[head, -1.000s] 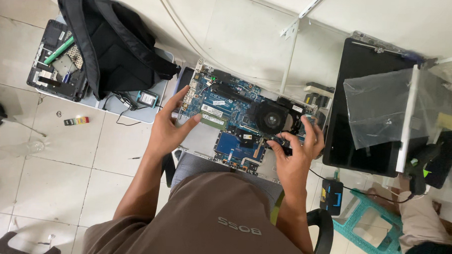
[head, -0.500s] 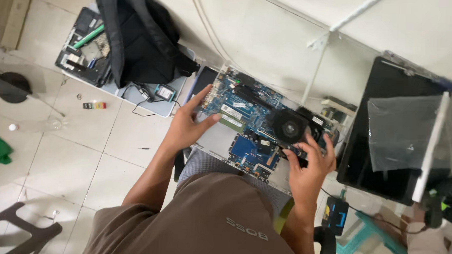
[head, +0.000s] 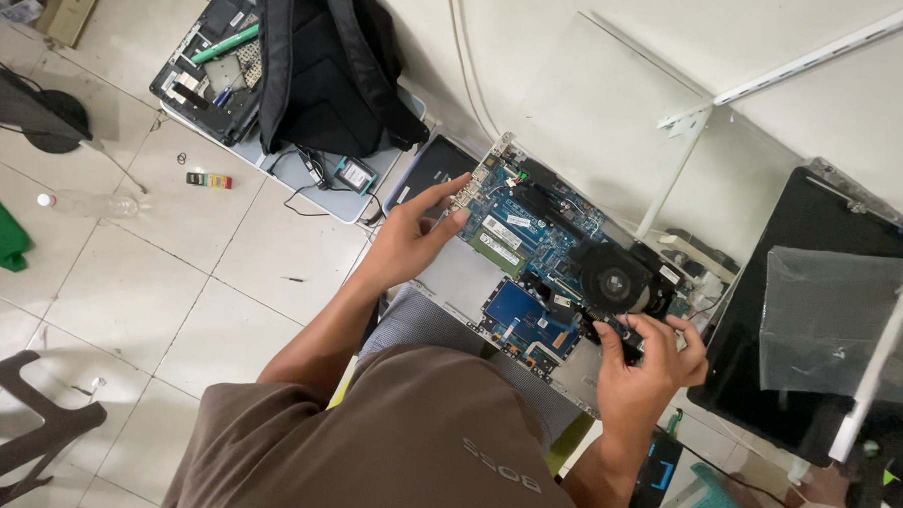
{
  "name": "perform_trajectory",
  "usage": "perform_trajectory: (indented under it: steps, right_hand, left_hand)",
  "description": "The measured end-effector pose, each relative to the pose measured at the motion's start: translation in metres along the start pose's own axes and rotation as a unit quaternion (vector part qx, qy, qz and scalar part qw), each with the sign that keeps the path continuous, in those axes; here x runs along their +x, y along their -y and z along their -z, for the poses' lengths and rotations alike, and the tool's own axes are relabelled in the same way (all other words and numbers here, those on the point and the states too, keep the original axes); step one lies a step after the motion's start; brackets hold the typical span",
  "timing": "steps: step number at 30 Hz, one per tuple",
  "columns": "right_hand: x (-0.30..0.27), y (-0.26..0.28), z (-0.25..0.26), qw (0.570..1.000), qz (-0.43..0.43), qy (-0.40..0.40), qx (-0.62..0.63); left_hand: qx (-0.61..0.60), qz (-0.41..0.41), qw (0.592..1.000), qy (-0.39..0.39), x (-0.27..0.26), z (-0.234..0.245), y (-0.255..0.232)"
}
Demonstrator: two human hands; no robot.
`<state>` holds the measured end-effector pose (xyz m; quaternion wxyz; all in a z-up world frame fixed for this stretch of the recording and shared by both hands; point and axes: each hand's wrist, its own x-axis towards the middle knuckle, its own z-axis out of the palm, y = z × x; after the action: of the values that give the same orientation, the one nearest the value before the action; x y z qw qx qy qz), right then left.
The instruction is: The person works on a disassembled desktop computer motherboard placed on their lap. They reposition the board, then use a screwdriver to tighten screws on the motherboard and its components. The person continues to adjust and secure parts of the motherboard throughout the clip.
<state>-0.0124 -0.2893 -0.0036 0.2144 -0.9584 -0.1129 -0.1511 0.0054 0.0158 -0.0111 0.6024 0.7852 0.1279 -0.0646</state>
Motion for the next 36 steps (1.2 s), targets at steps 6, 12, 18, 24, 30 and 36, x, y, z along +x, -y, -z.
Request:
perform_trajectory:
  steps: [6, 12, 18, 24, 30, 36]
  right_hand:
    - [-0.002, -0.007, -0.001, 1.0, 0.0, 0.013, -0.015]
    - [0.01, 0.008, 0.008, 0.998, 0.031, 0.007, 0.061]
    - [0.012, 0.003, 0.004, 0.999, 0.036, -0.008, 0.033]
    - [0.016, 0.005, 0.009, 0.998, 0.016, 0.026, 0.049]
    - [0.018, 0.006, 0.019, 0.998, -0.012, 0.053, 0.026]
    - [0.044, -0.005, 0.029, 0.998, 0.039, 0.048, -0.013]
  left_hand:
    - [-0.016, -0.018, 0.999, -0.026, 0.005, -0.001, 0.001]
    - [-0.045, -0.069, 0.989, -0.126, 0.032, -0.004, 0.0]
    - [0.004, -0.052, 0.995, -0.084, 0.056, -0.006, 0.007]
    - [-0.024, -0.054, 0.995, -0.084, 0.07, -0.017, 0.041]
    - [0.206, -0.182, 0.952, -0.138, 0.037, -0.021, -0.041]
    - [0.404, -0.387, 0.822, 0.103, 0.027, -0.049, -0.047]
